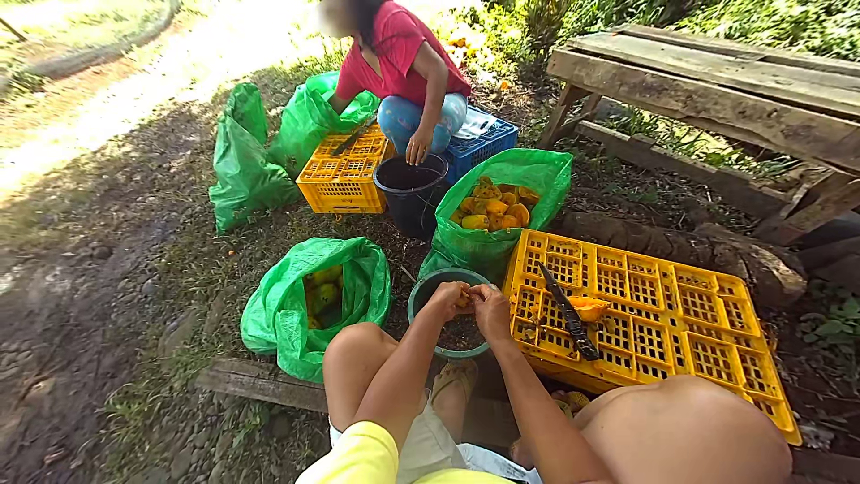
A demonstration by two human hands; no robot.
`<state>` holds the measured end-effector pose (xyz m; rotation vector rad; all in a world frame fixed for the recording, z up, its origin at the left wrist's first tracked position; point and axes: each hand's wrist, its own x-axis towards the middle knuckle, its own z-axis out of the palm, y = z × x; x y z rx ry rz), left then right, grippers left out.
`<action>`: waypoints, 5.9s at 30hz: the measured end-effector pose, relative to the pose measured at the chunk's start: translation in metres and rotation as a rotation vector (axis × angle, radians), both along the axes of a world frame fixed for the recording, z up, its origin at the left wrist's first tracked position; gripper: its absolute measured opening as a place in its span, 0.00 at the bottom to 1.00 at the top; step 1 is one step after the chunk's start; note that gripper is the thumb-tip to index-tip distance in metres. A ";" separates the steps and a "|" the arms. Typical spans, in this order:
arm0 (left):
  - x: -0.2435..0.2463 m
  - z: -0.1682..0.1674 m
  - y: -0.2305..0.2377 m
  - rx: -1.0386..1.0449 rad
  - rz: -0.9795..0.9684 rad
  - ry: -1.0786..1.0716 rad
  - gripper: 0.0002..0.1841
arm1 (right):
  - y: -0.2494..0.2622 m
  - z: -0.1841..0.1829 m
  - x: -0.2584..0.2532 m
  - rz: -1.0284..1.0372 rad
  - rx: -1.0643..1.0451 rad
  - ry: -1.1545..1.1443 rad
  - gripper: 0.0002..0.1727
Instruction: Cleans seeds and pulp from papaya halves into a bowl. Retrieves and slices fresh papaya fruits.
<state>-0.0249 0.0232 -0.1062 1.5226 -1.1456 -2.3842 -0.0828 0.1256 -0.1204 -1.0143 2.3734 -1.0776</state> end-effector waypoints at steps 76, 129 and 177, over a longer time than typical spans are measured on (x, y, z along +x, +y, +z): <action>0.009 0.016 -0.009 0.115 -0.074 0.062 0.18 | 0.013 -0.011 -0.016 0.190 -0.242 0.143 0.09; 0.011 0.034 -0.001 -0.201 -0.124 0.202 0.42 | 0.004 -0.036 -0.005 -0.297 -0.846 -1.333 0.17; 0.006 -0.016 0.008 -0.041 0.106 0.218 0.12 | -0.002 0.002 0.006 -0.064 0.006 -0.007 0.12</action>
